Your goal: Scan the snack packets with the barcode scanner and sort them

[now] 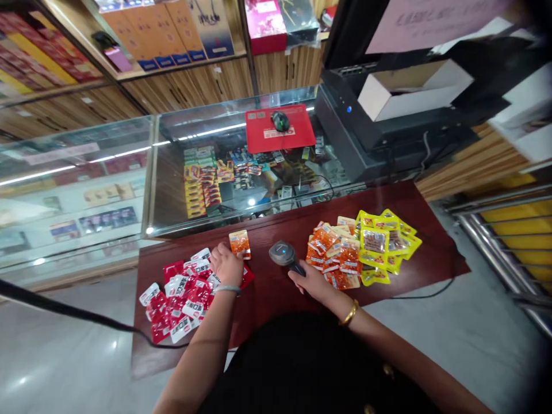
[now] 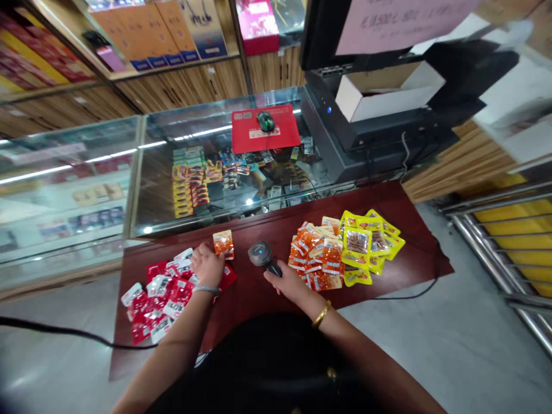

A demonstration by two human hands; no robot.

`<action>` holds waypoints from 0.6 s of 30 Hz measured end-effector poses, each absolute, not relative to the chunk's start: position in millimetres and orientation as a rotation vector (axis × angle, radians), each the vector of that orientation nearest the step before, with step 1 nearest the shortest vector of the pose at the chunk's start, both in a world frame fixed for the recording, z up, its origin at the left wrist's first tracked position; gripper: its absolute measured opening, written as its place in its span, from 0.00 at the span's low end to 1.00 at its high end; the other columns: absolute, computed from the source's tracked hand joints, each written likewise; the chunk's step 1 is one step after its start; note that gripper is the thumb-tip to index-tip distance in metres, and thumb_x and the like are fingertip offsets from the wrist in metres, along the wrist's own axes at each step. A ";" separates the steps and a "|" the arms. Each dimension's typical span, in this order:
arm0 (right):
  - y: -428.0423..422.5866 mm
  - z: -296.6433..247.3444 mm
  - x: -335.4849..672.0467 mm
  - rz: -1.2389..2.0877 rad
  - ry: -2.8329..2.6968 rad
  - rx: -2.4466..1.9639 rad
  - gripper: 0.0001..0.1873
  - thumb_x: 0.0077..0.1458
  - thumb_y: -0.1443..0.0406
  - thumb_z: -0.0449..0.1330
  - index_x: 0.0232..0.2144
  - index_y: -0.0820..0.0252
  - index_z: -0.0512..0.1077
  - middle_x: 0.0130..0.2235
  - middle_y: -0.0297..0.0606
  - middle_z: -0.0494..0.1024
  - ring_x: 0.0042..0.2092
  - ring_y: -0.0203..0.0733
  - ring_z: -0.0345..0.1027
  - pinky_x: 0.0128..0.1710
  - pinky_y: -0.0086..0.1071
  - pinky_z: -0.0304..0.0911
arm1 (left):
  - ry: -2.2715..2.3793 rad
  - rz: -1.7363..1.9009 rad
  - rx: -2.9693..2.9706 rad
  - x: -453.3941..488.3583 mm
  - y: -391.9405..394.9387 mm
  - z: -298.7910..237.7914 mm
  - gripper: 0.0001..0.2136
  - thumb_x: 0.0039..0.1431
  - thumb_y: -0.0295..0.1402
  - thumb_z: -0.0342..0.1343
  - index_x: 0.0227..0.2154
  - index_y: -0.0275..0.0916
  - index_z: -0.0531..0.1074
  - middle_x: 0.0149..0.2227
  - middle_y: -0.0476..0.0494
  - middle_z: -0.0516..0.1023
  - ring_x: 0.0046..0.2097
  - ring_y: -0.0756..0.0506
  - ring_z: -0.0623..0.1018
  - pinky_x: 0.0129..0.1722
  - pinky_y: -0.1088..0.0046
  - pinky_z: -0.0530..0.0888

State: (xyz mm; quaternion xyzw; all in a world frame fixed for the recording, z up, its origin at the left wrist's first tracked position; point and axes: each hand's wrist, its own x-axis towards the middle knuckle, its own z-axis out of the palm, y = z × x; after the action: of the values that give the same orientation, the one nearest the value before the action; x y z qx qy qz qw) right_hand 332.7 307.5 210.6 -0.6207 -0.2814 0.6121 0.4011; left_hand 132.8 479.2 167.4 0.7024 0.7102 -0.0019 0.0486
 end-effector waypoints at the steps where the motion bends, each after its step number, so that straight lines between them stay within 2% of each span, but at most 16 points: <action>1: 302.6 211.3 336.4 1.520 -0.712 -1.589 0.17 0.55 0.51 0.58 0.37 0.58 0.65 0.20 0.23 0.64 0.19 0.31 0.58 0.20 0.26 0.54 | 2.136 0.055 2.194 140.8 476.1 168.6 0.32 0.53 0.50 0.56 0.55 0.33 0.61 0.53 0.29 0.68 0.54 0.32 0.68 0.50 0.56 0.66; 3: 291.6 212.5 343.6 1.458 -0.711 -1.627 0.17 0.55 0.52 0.58 0.38 0.59 0.65 0.20 0.23 0.64 0.20 0.31 0.58 0.21 0.26 0.55 | 1.932 0.110 2.312 166.0 467.7 170.3 0.30 0.55 0.49 0.55 0.55 0.34 0.61 0.53 0.30 0.68 0.54 0.33 0.67 0.52 0.58 0.65; 5: 279.4 213.4 350.0 1.403 -0.688 -1.652 0.19 0.55 0.52 0.59 0.42 0.59 0.66 0.22 0.24 0.64 0.20 0.31 0.58 0.20 0.26 0.56 | 1.613 0.079 2.389 201.4 456.2 170.0 0.24 0.58 0.48 0.53 0.51 0.36 0.66 0.50 0.32 0.70 0.54 0.36 0.68 0.52 0.61 0.64; 9: 253.9 214.4 360.1 1.344 -0.549 -1.645 0.23 0.54 0.51 0.59 0.44 0.60 0.65 0.23 0.24 0.63 0.19 0.31 0.56 0.19 0.27 0.54 | 1.134 -0.056 2.383 278.1 429.8 164.3 0.13 0.62 0.40 0.50 0.46 0.43 0.70 0.48 0.39 0.72 0.50 0.42 0.70 0.47 0.68 0.65; 11: 242.6 215.6 364.2 1.327 -0.471 -1.637 0.24 0.53 0.50 0.60 0.44 0.60 0.64 0.22 0.23 0.62 0.18 0.30 0.55 0.18 0.27 0.54 | 1.042 -0.130 2.400 308.2 419.1 161.5 0.13 0.62 0.40 0.50 0.46 0.44 0.70 0.48 0.40 0.72 0.50 0.42 0.70 0.46 0.67 0.65; 15: 226.6 219.6 371.2 1.280 -0.386 -1.660 0.25 0.52 0.47 0.59 0.43 0.59 0.63 0.20 0.23 0.62 0.18 0.31 0.54 0.18 0.27 0.52 | 1.065 -0.209 2.458 341.7 407.6 161.9 0.12 0.62 0.37 0.48 0.45 0.39 0.69 0.48 0.36 0.72 0.50 0.39 0.69 0.47 0.63 0.65; 18: 221.9 222.4 374.3 1.252 -0.378 -1.668 0.25 0.51 0.45 0.59 0.40 0.58 0.64 0.20 0.24 0.63 0.19 0.32 0.54 0.19 0.28 0.53 | 1.096 -0.200 2.388 343.5 405.0 165.1 0.11 0.62 0.36 0.50 0.44 0.37 0.67 0.44 0.34 0.74 0.50 0.40 0.71 0.48 0.64 0.64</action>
State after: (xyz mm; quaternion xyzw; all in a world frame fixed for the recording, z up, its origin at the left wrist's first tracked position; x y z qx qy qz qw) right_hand 374.3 221.9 222.4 -0.6863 -0.1554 0.5153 0.4891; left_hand 343.5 405.0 165.1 0.8774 0.4026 -0.0735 0.2504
